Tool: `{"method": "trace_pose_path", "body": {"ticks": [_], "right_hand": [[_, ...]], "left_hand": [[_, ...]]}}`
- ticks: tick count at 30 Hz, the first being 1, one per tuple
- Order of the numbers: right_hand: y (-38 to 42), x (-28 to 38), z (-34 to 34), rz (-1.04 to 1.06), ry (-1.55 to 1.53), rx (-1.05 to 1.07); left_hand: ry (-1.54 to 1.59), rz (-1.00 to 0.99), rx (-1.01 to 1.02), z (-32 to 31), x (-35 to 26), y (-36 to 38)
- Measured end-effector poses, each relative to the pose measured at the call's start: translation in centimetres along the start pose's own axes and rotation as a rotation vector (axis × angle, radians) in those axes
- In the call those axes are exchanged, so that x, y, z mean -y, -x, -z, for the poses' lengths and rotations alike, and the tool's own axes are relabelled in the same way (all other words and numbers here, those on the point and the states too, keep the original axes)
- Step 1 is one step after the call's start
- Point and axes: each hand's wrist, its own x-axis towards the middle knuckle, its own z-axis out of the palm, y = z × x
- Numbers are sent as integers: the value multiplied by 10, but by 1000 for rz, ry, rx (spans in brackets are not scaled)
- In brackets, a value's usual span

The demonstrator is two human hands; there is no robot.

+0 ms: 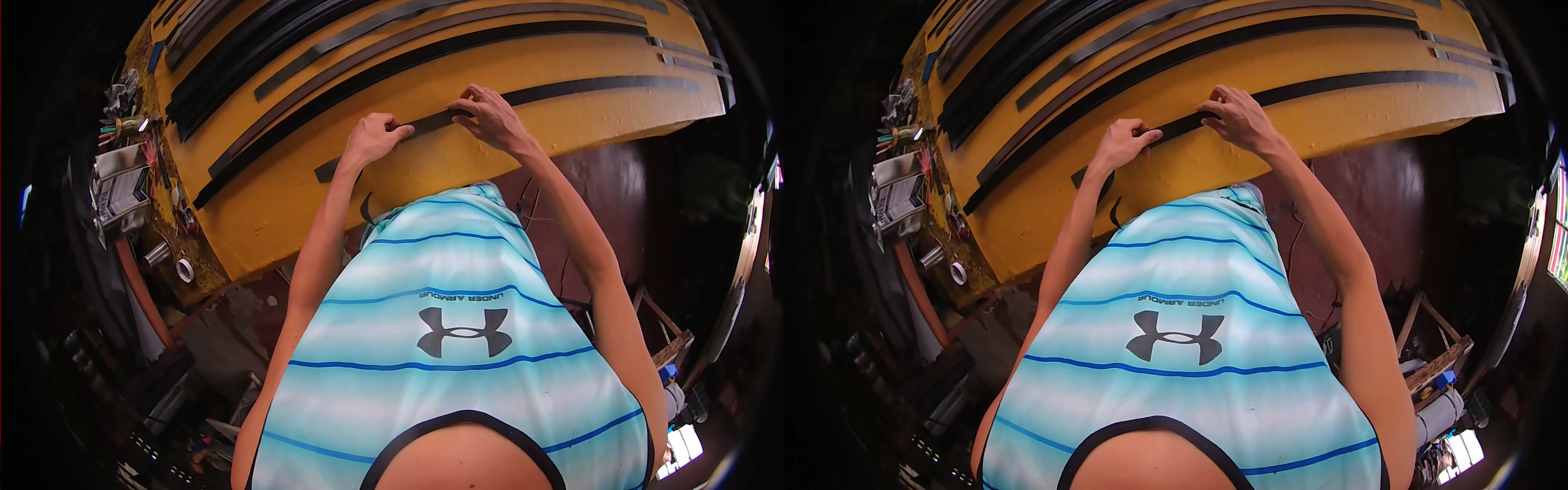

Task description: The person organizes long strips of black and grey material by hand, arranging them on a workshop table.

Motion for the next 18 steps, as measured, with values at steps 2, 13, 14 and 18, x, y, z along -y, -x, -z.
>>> {"method": "trace_pose_path", "body": {"ticks": [2, 13, 14, 18], "right_hand": [[-1, 4, -5, -21, -4, -24], [-3, 6, -13, -147, -120, -53], [-3, 6, -14, -144, -122, -50], [-2, 7, -12, -145, -121, -36]], "left_hand": [[81, -45, -18, -2, 6, 1], [91, -179, -120, -12, 19, 7], [61, -213, -162, -14, 18, 9], [10, -190, -196, -15, 12, 15]]}}
